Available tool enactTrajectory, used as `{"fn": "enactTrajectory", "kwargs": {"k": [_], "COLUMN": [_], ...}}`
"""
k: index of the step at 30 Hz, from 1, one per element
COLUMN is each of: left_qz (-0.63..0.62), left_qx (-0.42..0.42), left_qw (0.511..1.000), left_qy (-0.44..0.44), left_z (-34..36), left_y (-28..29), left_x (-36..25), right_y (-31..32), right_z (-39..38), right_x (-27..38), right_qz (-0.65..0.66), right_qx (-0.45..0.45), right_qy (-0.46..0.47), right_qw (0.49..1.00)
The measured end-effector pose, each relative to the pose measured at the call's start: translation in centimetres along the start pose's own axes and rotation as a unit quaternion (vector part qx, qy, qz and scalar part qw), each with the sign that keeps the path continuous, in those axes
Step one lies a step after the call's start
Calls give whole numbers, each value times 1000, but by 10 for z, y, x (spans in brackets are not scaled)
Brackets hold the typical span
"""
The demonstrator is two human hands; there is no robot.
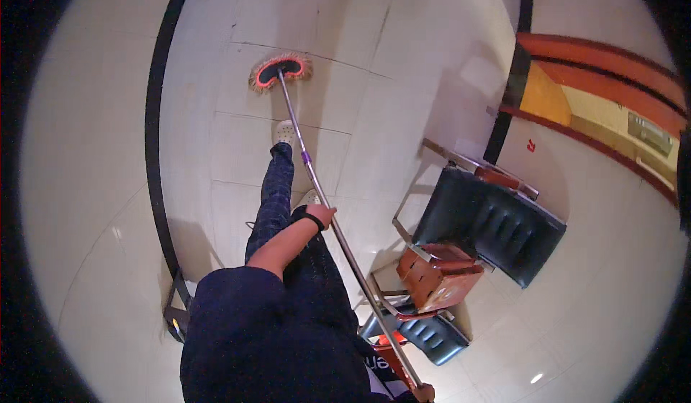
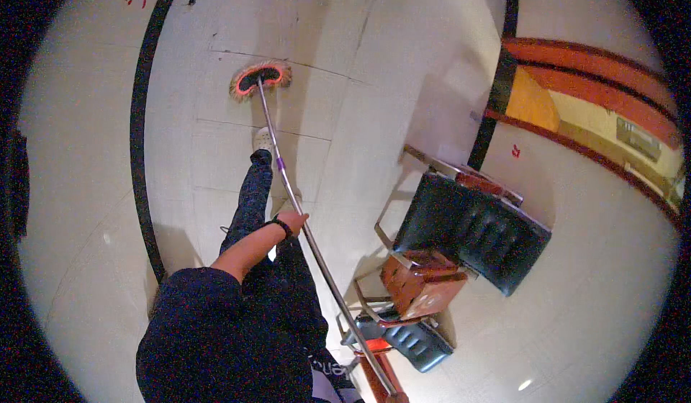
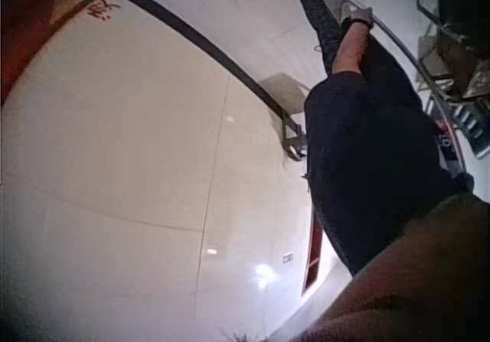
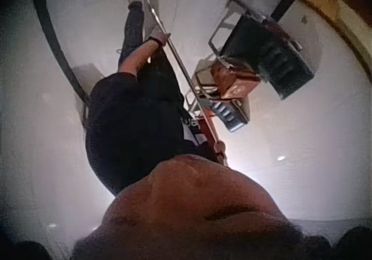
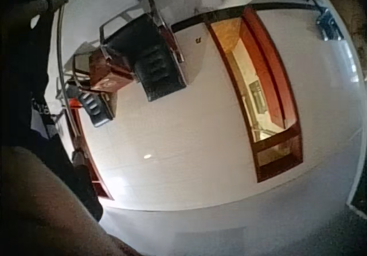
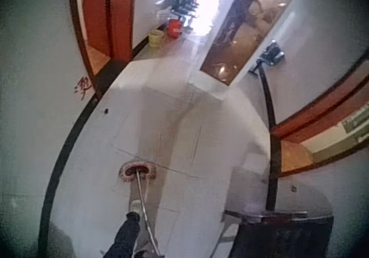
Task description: Mopping the tile floor in a hallway and room entrance.
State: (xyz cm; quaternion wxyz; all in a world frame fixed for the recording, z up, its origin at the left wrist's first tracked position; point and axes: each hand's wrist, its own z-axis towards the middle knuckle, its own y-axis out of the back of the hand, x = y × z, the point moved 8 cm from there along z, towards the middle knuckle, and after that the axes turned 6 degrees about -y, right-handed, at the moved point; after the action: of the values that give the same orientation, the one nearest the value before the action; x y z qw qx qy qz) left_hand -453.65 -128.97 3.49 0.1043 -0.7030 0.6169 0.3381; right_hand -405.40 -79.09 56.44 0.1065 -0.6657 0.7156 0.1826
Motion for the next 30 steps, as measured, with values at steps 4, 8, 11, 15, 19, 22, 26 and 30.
{"fn": "enactTrajectory", "kwargs": {"k": [4, 8, 11, 15, 19, 22, 26, 30], "left_qz": [-33, -109, -176, -281, -337, -403, -429, -385], "left_qx": [-150, -291, -360, -385, -417, -453, -483, -456], "left_qw": [988, 944, 909, 862, 798, 729, 700, 751], "left_qy": [-9, 107, 118, 172, 275, 317, 304, 283], "left_z": [35, 26, 29, -5, -26, -57, -97, -58], "left_y": [107, 193, 256, 281, 279, 256, 258, 262], "left_x": [-1, 50, 53, 98, 143, 189, 195, 191], "right_y": [194, 428, 561, 758, 877, 919, 914, 910], "right_z": [23, 43, 45, 44, 60, 64, 102, 91], "right_x": [70, 117, 98, 183, 241, 353, 437, 423], "right_qz": [65, 16, -141, -191, -259, -266, -343, -311], "right_qx": [-230, -409, -555, -539, -635, -646, -525, -423], "right_qy": [-241, -184, -152, -104, 40, 160, 126, 164], "right_qw": [941, 894, 805, 814, 727, 698, 769, 835]}}
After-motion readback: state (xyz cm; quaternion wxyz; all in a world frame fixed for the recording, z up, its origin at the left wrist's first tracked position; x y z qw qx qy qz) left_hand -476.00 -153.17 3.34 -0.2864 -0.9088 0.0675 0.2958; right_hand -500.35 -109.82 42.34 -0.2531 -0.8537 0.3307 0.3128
